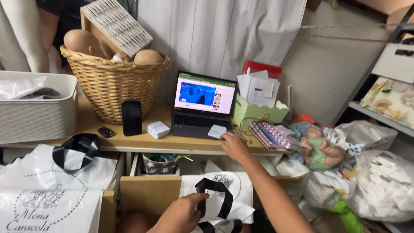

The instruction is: Attaching black handles to white branded bags using a stapler.

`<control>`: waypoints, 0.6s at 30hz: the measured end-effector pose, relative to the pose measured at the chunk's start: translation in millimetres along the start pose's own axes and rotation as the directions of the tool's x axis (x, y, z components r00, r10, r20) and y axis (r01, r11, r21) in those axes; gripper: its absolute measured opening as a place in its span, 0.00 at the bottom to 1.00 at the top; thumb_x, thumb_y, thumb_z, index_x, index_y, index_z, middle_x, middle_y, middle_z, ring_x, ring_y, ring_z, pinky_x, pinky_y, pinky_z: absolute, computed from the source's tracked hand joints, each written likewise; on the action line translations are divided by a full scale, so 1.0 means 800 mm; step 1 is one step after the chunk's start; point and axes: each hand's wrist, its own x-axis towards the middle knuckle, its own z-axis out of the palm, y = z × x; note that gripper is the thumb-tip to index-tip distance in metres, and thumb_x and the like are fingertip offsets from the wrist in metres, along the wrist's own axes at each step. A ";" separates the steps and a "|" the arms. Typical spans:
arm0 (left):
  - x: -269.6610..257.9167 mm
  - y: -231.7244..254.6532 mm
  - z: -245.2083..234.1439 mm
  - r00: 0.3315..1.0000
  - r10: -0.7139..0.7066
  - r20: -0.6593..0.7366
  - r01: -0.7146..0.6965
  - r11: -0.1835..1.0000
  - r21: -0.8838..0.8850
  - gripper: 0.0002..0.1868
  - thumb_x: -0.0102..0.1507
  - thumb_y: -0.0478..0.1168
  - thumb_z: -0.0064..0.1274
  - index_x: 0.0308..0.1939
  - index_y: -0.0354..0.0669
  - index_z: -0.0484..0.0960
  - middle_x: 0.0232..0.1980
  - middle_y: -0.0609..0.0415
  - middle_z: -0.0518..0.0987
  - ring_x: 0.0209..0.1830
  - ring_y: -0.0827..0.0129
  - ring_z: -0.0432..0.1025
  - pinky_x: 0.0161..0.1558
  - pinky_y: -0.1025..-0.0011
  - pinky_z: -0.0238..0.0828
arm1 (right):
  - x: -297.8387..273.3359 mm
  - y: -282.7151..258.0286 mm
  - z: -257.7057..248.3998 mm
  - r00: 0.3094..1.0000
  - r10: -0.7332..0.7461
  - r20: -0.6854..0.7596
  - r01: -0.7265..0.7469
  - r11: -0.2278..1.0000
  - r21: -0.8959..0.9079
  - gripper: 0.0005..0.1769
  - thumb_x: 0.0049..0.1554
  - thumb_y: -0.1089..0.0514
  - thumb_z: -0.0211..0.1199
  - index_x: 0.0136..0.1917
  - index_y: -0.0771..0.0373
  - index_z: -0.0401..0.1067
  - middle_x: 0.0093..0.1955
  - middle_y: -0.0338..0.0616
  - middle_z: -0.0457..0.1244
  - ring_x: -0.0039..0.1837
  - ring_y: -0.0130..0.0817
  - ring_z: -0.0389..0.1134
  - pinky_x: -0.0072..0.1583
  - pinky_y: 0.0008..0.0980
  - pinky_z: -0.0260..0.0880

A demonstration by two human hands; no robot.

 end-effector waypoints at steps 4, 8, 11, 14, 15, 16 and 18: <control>0.022 -0.002 -0.009 1.000 -0.015 -0.015 0.015 1.000 0.004 0.44 0.69 0.37 0.53 0.93 0.60 0.81 0.84 0.49 0.89 0.81 0.43 0.84 0.75 0.45 0.83 | 0.073 0.047 0.060 0.993 -0.117 0.017 0.119 0.984 -0.133 0.31 0.78 0.52 0.65 0.91 0.62 0.78 0.90 0.58 0.71 0.87 0.62 0.72 0.80 0.70 0.77; 0.049 -0.041 0.011 0.999 -0.048 -0.005 0.048 0.999 0.023 0.46 0.66 0.39 0.57 0.92 0.68 0.83 0.86 0.56 0.89 0.82 0.48 0.85 0.80 0.50 0.82 | 0.111 0.075 0.119 0.988 -0.134 0.074 0.149 0.950 -0.273 0.36 0.79 0.51 0.59 0.96 0.57 0.71 0.97 0.52 0.67 0.94 0.58 0.66 0.84 0.78 0.65; 0.056 -0.056 0.014 0.981 -0.159 0.115 0.159 0.987 0.010 0.46 0.72 0.39 0.59 0.94 0.85 0.78 0.86 0.68 0.88 0.85 0.56 0.84 0.80 0.61 0.78 | 0.107 0.053 0.107 0.984 -0.175 0.020 0.173 0.935 -0.309 0.27 0.78 0.61 0.61 0.85 0.50 0.85 0.80 0.46 0.79 0.81 0.51 0.77 0.80 0.63 0.66; 0.053 -0.056 0.016 0.969 -0.188 0.159 0.181 0.982 0.056 0.48 0.72 0.38 0.57 0.95 0.87 0.76 0.89 0.66 0.84 0.85 0.54 0.83 0.80 0.55 0.79 | 0.103 0.047 0.103 0.989 -0.147 0.031 0.150 0.954 -0.259 0.27 0.79 0.66 0.65 0.87 0.52 0.85 0.79 0.49 0.80 0.77 0.51 0.81 0.87 0.66 0.68; 0.048 -0.046 0.010 0.950 -0.256 0.180 0.248 0.967 0.068 0.48 0.74 0.39 0.57 0.96 0.93 0.74 0.92 0.70 0.82 0.88 0.55 0.80 0.81 0.53 0.79 | 0.108 0.057 0.111 0.978 -0.209 -0.013 0.197 0.938 -0.287 0.22 0.78 0.67 0.63 0.77 0.54 0.89 0.69 0.50 0.82 0.67 0.53 0.82 0.81 0.62 0.72; 0.045 -0.035 0.002 0.926 -0.322 0.195 0.312 0.947 0.080 0.48 0.76 0.41 0.57 0.96 0.98 0.73 0.94 0.74 0.79 0.92 0.56 0.77 0.82 0.50 0.78 | 0.118 0.066 0.116 0.960 -0.276 -0.057 0.244 0.916 -0.318 0.21 0.77 0.68 0.60 0.67 0.57 0.94 0.60 0.50 0.84 0.58 0.54 0.83 0.74 0.59 0.76; 0.063 -0.071 0.030 0.943 -0.281 0.180 0.270 0.959 0.086 0.48 0.75 0.42 0.59 0.96 0.98 0.73 0.93 0.73 0.80 0.90 0.56 0.78 0.82 0.52 0.78 | 0.123 0.072 0.119 0.959 -0.258 -0.113 0.204 0.913 -0.352 0.19 0.77 0.67 0.63 0.65 0.57 0.94 0.57 0.50 0.84 0.55 0.57 0.82 0.65 0.57 0.81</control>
